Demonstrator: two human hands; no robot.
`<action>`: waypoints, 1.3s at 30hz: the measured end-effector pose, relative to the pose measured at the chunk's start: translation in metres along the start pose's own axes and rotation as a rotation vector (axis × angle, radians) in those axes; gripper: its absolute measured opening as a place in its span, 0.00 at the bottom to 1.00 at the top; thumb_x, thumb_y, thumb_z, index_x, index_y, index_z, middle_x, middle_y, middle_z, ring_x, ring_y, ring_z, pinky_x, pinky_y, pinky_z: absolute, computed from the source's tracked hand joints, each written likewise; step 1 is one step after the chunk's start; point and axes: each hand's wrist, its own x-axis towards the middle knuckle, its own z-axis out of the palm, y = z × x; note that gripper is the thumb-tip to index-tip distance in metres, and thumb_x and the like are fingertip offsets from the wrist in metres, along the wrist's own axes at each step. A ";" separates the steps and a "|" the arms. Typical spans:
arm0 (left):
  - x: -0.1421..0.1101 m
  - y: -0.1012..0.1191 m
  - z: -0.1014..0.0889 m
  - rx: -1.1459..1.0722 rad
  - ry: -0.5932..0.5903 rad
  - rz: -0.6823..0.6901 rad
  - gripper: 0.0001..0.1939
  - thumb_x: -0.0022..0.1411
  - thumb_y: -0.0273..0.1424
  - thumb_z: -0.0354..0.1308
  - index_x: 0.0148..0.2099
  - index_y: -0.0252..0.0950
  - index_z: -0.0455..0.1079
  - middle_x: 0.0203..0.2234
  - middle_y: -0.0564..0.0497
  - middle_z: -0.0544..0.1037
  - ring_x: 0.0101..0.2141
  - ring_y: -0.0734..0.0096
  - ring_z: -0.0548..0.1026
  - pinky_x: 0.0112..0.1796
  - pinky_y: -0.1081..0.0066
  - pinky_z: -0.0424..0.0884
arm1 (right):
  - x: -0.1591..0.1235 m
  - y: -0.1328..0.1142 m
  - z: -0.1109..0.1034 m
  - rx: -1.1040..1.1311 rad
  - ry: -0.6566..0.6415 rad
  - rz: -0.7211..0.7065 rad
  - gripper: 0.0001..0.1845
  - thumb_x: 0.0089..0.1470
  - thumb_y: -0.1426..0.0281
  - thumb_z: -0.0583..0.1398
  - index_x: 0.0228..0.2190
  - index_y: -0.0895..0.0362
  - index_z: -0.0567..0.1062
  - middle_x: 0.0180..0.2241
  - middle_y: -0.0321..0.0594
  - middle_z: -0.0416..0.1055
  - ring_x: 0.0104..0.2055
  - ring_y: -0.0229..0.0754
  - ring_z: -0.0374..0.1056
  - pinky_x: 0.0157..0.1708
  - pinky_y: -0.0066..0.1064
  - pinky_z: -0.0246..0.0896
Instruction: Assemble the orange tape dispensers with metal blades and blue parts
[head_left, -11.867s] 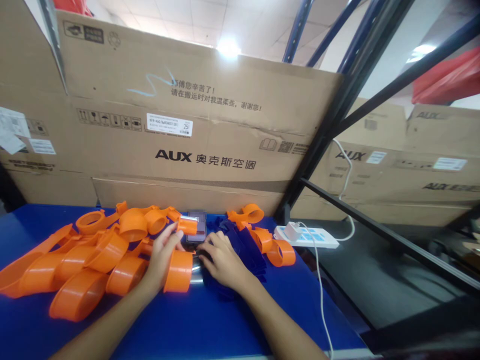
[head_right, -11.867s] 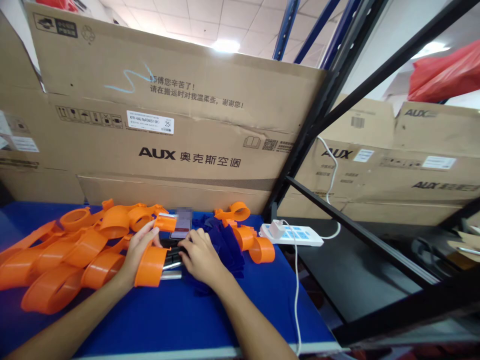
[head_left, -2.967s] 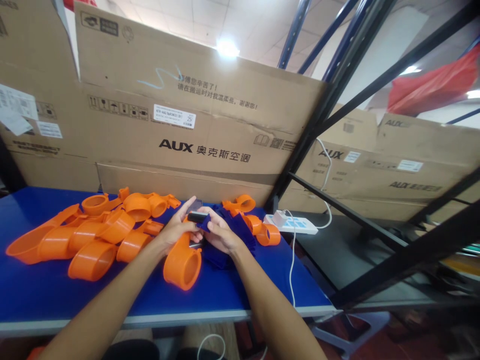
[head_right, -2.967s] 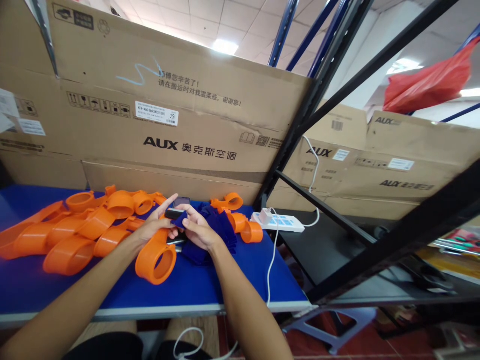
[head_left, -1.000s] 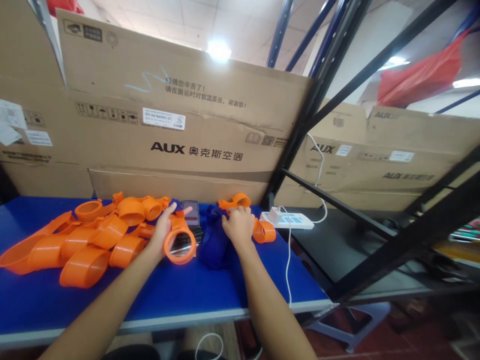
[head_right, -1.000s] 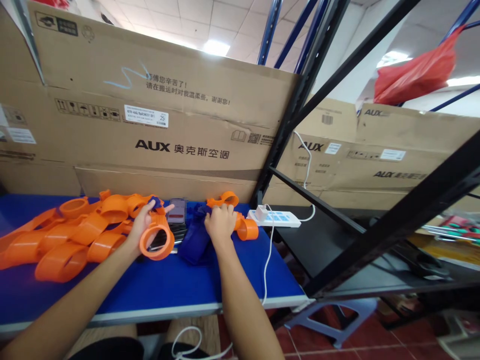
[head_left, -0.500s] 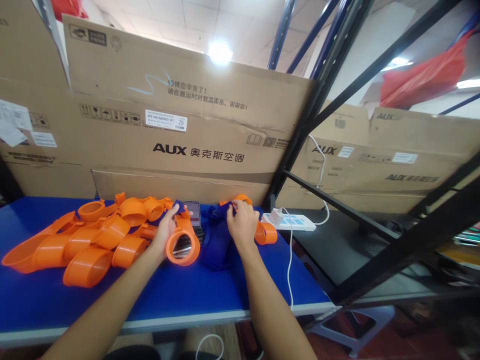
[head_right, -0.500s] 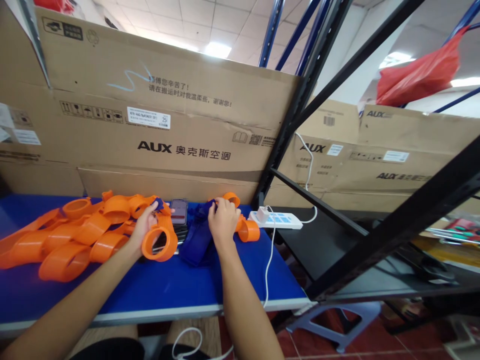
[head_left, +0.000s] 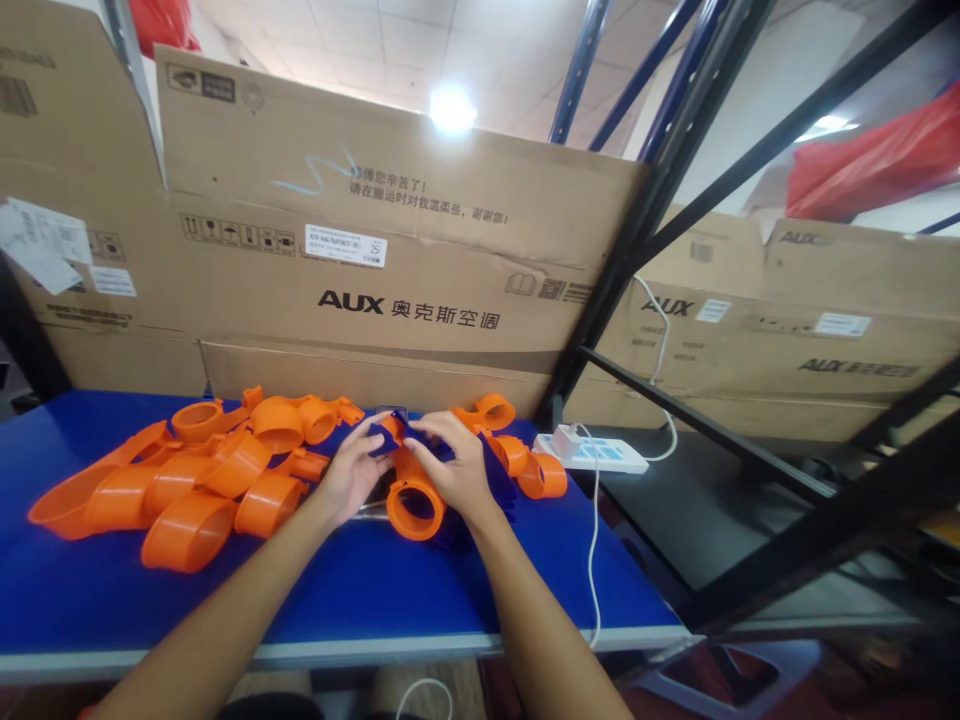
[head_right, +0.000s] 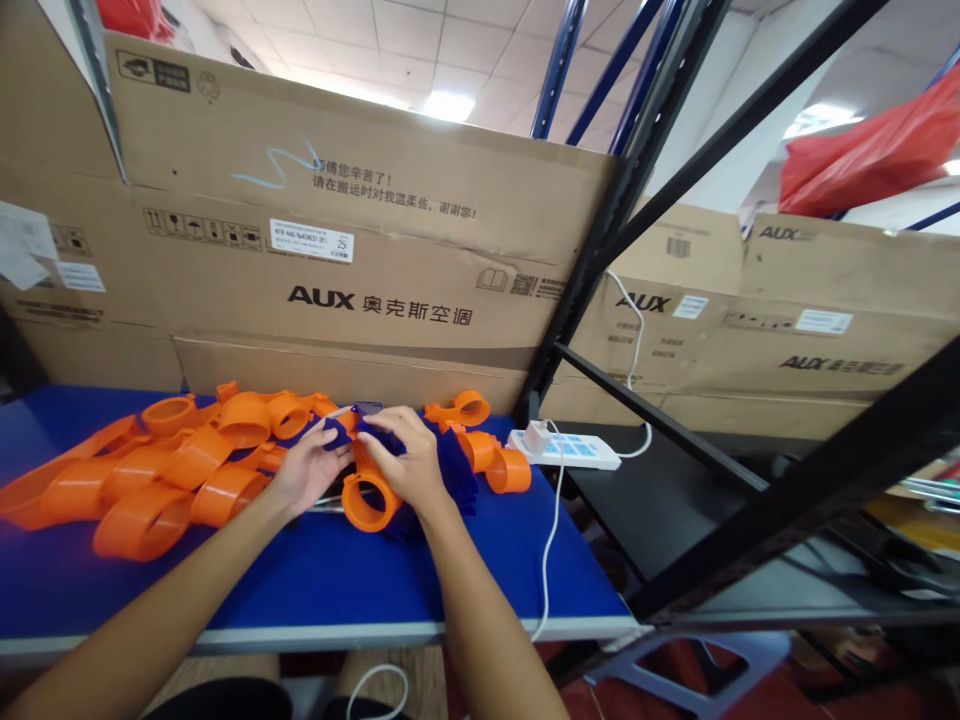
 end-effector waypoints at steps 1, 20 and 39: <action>0.000 0.000 -0.001 -0.003 0.003 0.010 0.23 0.55 0.29 0.66 0.54 0.38 0.75 0.50 0.43 0.82 0.51 0.54 0.79 0.51 0.57 0.75 | 0.000 -0.001 0.000 0.032 -0.032 0.015 0.10 0.60 0.64 0.67 0.44 0.47 0.83 0.44 0.43 0.78 0.46 0.49 0.74 0.50 0.45 0.71; 0.003 0.005 -0.005 0.006 0.050 0.187 0.23 0.59 0.33 0.70 0.57 0.42 0.74 0.51 0.46 0.80 0.56 0.58 0.75 0.58 0.59 0.70 | 0.005 0.003 -0.018 0.106 -0.076 0.060 0.17 0.60 0.64 0.67 0.51 0.48 0.80 0.58 0.46 0.73 0.61 0.52 0.69 0.63 0.51 0.62; 0.002 0.001 -0.005 0.065 0.088 0.198 0.27 0.55 0.29 0.73 0.57 0.41 0.75 0.57 0.44 0.76 0.57 0.54 0.74 0.56 0.58 0.73 | 0.004 0.001 -0.020 0.056 -0.131 0.041 0.15 0.59 0.65 0.67 0.49 0.47 0.82 0.56 0.45 0.74 0.58 0.52 0.71 0.60 0.49 0.64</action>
